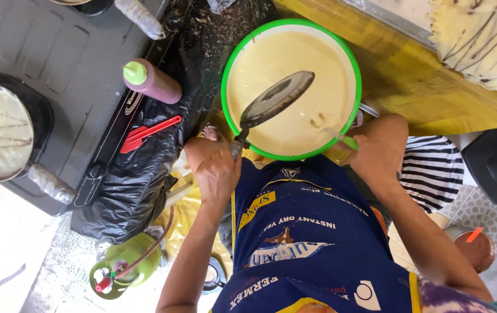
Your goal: Preparing and cooking multiple crepes by dipping pans in batter, heating them on a stove, and stacking the finished products with chocolate sauce.
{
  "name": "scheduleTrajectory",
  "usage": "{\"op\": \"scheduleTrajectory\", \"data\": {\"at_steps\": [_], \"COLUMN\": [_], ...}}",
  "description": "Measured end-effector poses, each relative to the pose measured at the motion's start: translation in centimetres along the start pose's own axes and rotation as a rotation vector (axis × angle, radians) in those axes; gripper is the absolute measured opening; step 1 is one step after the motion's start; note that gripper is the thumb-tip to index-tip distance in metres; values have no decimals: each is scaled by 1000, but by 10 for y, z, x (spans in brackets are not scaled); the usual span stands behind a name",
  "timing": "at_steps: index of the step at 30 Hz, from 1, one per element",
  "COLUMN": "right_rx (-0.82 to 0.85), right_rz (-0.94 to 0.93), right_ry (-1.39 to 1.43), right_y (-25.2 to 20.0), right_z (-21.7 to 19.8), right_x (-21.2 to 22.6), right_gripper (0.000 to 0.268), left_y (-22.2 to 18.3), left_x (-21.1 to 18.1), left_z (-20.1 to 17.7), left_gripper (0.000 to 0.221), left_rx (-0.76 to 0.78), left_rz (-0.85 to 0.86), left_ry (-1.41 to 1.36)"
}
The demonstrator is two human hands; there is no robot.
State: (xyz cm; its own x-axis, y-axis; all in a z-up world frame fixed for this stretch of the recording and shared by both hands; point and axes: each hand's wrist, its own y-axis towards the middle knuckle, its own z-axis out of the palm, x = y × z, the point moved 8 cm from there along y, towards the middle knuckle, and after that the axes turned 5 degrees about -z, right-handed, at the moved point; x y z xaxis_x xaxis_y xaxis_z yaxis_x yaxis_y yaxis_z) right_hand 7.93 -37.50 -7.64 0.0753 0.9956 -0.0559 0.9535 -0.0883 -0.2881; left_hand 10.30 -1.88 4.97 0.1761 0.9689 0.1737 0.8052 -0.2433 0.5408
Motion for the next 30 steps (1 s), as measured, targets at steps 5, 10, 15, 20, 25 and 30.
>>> {"op": "scheduleTrajectory", "data": {"at_steps": [5, 10, 15, 20, 25, 30], "right_rx": [39, 73, 128, 135, -425, -51], "right_rz": [-51, -81, -107, -32, -606, -993], "right_ry": [-91, -51, 189, -60, 84, 486], "right_y": [1, 13, -5, 4, -27, -23], "right_z": [7, 47, -26, -25, -146, -167], "right_x": [19, 19, 52, 43, 176, 357], "right_gripper": [32, 44, 51, 52, 17, 16], "left_y": [-4, -14, -52, -49, -67, -124], "left_x": [-3, -11, -15, -14, -17, -32], "left_z": [-17, 9, 63, 64, 90, 157], "left_gripper": [39, 43, 45, 27, 43, 26], "left_rx": [-97, -157, -41, 180, 133, 266], "left_rz": [-30, -86, -181, -239, -393, -499], "left_ry": [-7, 123, 1, -123, -281, -811]}}
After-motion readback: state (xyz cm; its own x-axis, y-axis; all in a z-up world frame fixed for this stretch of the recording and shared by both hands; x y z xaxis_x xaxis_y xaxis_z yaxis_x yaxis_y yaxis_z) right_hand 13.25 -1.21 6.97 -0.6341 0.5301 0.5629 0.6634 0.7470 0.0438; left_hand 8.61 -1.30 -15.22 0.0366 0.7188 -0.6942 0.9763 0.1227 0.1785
